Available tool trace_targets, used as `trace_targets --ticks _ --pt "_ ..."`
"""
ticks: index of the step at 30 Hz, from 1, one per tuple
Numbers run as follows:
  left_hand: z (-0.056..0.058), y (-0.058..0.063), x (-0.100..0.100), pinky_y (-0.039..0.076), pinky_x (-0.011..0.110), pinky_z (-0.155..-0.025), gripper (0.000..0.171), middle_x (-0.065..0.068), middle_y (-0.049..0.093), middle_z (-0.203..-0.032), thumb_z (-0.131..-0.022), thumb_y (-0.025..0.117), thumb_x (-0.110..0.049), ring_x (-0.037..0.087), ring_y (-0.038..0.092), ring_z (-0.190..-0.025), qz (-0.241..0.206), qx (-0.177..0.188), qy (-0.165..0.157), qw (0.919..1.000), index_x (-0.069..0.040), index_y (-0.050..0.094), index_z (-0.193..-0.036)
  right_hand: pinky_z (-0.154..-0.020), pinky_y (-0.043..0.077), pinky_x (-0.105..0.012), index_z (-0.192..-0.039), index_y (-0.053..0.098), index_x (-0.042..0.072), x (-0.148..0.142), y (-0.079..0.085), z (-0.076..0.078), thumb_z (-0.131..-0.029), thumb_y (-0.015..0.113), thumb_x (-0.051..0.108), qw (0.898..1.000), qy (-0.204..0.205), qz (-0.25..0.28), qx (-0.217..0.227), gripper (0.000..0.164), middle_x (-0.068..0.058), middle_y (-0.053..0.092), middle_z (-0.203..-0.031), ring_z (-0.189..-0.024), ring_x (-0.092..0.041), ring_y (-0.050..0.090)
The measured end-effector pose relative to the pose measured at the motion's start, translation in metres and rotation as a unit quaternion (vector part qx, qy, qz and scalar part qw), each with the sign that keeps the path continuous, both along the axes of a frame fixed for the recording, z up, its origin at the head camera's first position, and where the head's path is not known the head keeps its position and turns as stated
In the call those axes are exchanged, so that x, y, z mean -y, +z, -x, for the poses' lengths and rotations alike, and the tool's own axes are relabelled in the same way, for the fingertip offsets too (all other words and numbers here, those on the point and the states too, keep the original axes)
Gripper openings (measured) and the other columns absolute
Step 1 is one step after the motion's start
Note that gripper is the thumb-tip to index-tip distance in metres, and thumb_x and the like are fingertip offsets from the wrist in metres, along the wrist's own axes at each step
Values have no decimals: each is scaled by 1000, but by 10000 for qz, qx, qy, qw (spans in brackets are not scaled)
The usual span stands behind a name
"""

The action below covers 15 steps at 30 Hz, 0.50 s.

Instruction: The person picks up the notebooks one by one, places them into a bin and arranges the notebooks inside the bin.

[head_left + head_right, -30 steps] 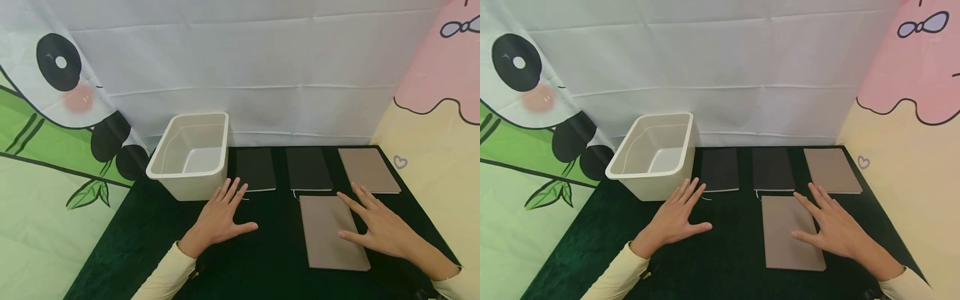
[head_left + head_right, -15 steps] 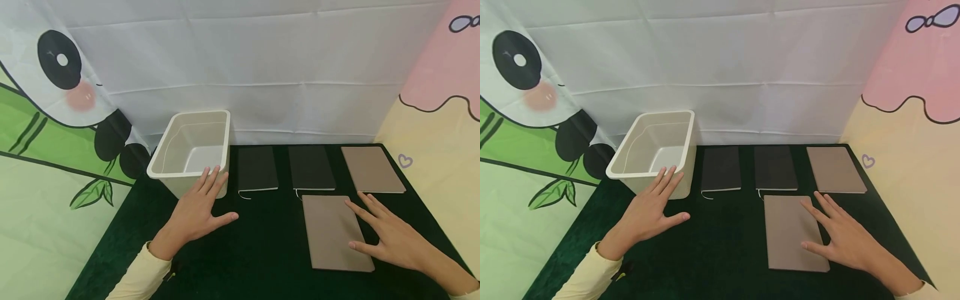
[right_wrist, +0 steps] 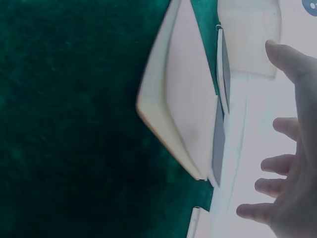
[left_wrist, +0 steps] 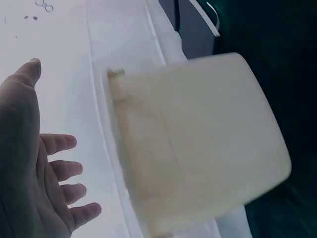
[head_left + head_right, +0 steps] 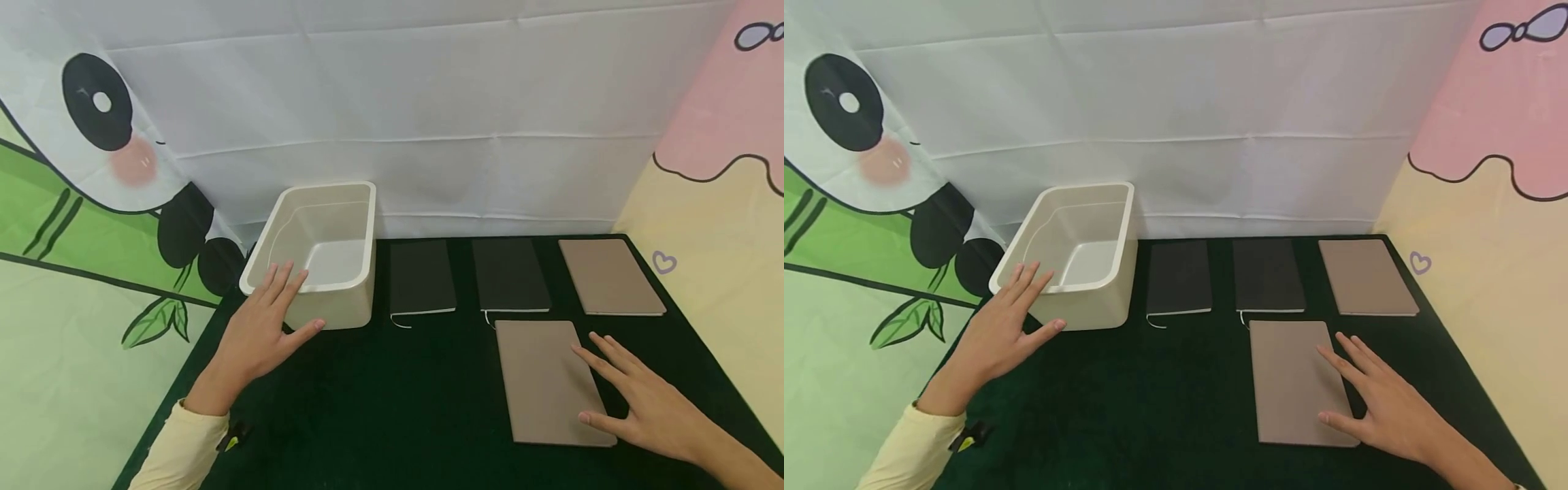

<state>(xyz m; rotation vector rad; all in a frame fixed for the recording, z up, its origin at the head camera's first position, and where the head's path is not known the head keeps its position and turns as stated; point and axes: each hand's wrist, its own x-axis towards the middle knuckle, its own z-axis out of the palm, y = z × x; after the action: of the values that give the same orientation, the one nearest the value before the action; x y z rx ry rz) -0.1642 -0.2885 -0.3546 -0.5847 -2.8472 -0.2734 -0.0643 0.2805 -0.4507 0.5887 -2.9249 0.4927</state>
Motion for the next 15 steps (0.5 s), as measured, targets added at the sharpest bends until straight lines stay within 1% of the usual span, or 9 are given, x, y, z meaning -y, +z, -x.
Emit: trace_targets --ticks 5,9,12,15 --pt "10 -4 21 25 66 -118 84 14 21 -169 -97 61 -59 40 15 -156 -154 -172 120 9997 -14 32 -162 -92 38 -81 -160 36 29 -1 -11 -3 -80 83 54 9991 -162 332 228 96 -14 22 -169 -157 -38 13" --pt "20 -7 37 22 66 -120 78 16 26 -167 -98 62 -55 42 16 -155 -443 -227 174 9986 -13 39 -158 -95 33 -83 -160 36 29 -1 -18 -5 -82 83 51 9973 -246 584 371 94 -18 26 -166 -153 -45 17" --pt "25 -11 47 21 67 -120 74 16 28 -167 -98 63 -53 42 14 -156 -662 -166 216 9974 -14 42 -157 -96 31 -84 -160 36 29 -2 -22 -6 -82 83 51 9967 -298 639 405 94 -20 28 -164 -150 -49 21" --pt "28 -15 56 22 71 -117 72 17 30 -165 -97 64 -53 43 14 -156 -783 -109 317 9964 -14 46 -155 -95 30 -84 -160 35 29 -3 -26 -8 -82 83 51 9962 -330 653 469 94 -22 29 -163 -148 -52 23"
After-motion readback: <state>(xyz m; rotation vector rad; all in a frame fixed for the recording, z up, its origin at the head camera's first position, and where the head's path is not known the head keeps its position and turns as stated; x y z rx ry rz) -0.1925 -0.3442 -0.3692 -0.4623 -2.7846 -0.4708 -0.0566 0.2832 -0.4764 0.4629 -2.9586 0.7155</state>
